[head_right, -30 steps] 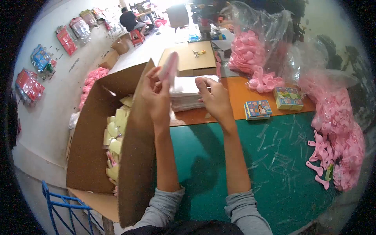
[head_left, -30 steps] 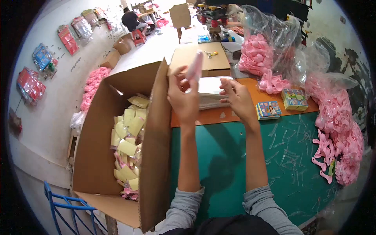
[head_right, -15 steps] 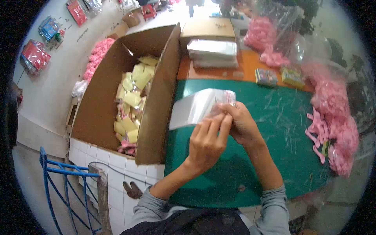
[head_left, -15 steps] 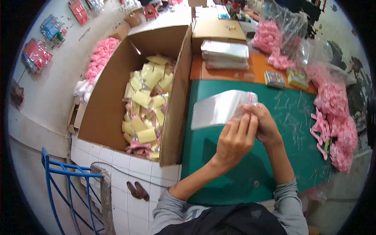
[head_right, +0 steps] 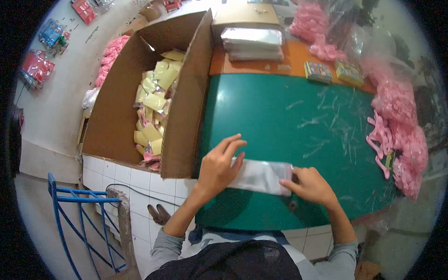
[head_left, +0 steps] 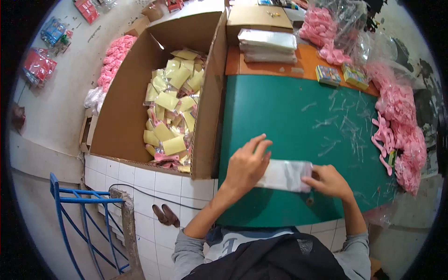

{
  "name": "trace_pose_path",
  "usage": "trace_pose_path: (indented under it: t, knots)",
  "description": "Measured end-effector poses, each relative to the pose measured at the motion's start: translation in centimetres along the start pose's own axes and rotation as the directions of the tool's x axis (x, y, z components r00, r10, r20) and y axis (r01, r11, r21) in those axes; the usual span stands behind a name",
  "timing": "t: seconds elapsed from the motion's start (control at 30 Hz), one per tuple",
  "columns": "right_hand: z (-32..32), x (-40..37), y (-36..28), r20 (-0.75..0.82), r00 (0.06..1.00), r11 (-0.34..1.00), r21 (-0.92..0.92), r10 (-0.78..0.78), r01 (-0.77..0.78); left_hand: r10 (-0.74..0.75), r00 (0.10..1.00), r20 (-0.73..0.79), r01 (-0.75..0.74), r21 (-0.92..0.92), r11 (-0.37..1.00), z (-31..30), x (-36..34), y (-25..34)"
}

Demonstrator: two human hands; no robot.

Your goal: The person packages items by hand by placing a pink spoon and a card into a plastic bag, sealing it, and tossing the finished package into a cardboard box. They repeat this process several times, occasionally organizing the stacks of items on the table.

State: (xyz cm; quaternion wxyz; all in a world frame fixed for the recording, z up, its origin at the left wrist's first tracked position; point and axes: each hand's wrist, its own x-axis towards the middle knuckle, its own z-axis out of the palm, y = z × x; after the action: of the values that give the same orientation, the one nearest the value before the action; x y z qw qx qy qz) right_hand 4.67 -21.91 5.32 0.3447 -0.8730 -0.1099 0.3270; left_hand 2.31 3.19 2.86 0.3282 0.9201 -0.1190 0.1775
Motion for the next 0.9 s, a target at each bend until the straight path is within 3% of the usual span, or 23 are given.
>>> trace_pose_path:
  t: [0.07, 0.1, 0.2, 0.27, 0.33, 0.4, 0.43, 0.53, 0.6, 0.67, 0.7, 0.9]
  knots:
    - [-1.6, -1.0, -1.4, -0.253, 0.929, 0.869, -0.479, -0.271, 0.123, -0.061, 0.998, -0.034, 0.058, -0.066, 0.996, 0.0, 3.3, -1.4]
    - [-2.9, -0.3, -1.9, -0.321, 0.909, 0.872, -0.482, -0.266, 0.085, -0.117, 0.992, -0.053, 0.111, -0.102, 0.989, 0.2, 5.0, -2.2]
    - [-7.3, 4.7, -3.7, -0.302, 0.874, 0.853, -0.479, -0.380, 0.206, -0.209, 0.969, -0.133, 0.169, -0.259, 0.951, 2.7, 10.9, -5.7]
    - [-9.8, 10.4, -3.4, -0.176, 0.845, 0.708, -0.644, -0.505, 0.289, -0.297, 0.941, -0.161, 0.232, -0.331, 0.915, 4.7, 14.9, -8.2]
    - [-12.0, 16.4, -4.9, -0.114, 0.766, 0.610, -0.683, -0.632, 0.402, -0.365, 0.910, -0.198, 0.278, -0.362, 0.890, 6.1, 17.4, -11.2]
    - [-13.6, 22.3, -7.3, -0.174, 0.605, 0.536, -0.686, -0.777, 0.492, -0.415, 0.879, -0.236, 0.319, -0.356, 0.878, 7.9, 18.7, -14.7]
    - [-14.0, 24.2, -8.9, -0.220, 0.593, 0.550, -0.697, -0.775, 0.460, -0.445, 0.851, -0.280, 0.281, -0.472, 0.835, 11.0, 18.6, -18.7]
    - [-15.8, 30.3, -12.0, -0.295, 0.538, 0.559, -0.707, -0.790, 0.433, -0.581, 0.775, -0.247, 0.289, -0.679, 0.675, 11.0, 18.6, -19.5]
    - [-16.3, 33.7, -12.8, -0.312, 0.532, 0.575, -0.682, -0.787, 0.451, -0.541, 0.802, -0.255, 0.356, -0.522, 0.775, 9.7, 18.7, -18.5]
    - [-17.1, 35.8, -13.2, -0.205, 0.585, 0.515, -0.741, -0.785, 0.431, -0.553, 0.789, -0.267, 0.301, -0.617, 0.727, 9.8, 19.0, -18.5]
    - [-17.6, 37.2, -12.9, -0.158, 0.573, 0.452, -0.788, -0.804, 0.417, -0.612, 0.772, -0.172, 0.427, -0.573, 0.700, 9.2, 18.9, -18.0]
    - [-20.2, 37.1, -14.5, -0.021, 0.670, 0.507, -0.671, -0.742, 0.541, -0.536, 0.791, -0.295, 0.402, -0.411, 0.818, 9.6, 19.1, -18.1]
